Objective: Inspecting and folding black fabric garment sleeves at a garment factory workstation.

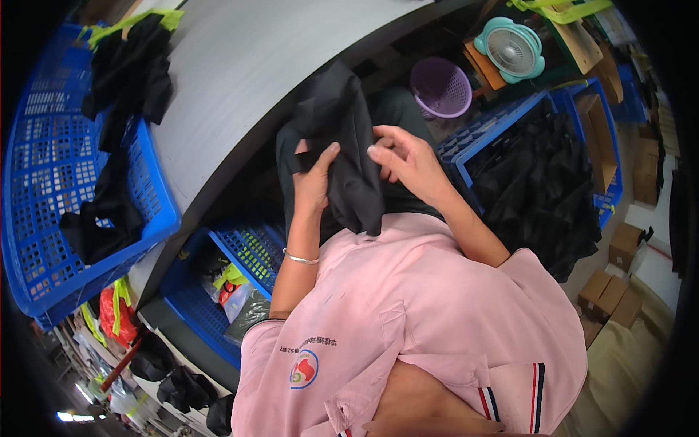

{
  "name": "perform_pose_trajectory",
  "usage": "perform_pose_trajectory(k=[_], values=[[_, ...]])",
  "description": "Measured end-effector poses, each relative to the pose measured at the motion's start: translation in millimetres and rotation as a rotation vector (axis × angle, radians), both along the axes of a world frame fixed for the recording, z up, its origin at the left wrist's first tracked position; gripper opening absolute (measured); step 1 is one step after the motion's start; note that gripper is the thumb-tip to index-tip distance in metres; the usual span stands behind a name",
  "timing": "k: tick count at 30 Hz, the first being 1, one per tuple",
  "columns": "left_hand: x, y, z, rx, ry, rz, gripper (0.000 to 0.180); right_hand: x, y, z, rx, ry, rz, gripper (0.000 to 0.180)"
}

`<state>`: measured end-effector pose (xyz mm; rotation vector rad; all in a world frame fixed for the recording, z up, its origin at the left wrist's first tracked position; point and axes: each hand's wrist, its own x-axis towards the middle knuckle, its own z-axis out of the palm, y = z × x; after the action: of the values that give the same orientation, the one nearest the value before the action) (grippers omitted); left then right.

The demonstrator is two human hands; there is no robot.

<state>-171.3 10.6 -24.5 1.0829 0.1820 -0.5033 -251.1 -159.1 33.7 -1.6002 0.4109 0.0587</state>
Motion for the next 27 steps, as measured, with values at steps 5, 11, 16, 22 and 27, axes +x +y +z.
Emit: perform_pose_trajectory(k=[5, 11, 16, 22, 27], values=[[-4, 3, 10, 0.010, 0.001, -0.064, 0.043, -15, -26, -31, -0.282, -0.076, -0.111, 0.037], [-11, 8, 14, -0.265, 0.174, -0.215, 0.036, -23, -24, -39, 0.527, -0.035, -0.118, 0.012], [-10, -4, -8, -0.226, 0.396, -0.141, 0.041, -39, -27, -10, 0.139, -0.238, -0.044, 0.021], [-38, -33, 28, 0.163, -0.192, -0.481, 0.054, -81, -55, -48, -0.214, -0.241, -0.405, 0.028], [-56, -48, 21, 0.145, -0.273, -0.616, 0.064, -205, -151, -88, -0.116, -0.119, -0.977, 0.013]])
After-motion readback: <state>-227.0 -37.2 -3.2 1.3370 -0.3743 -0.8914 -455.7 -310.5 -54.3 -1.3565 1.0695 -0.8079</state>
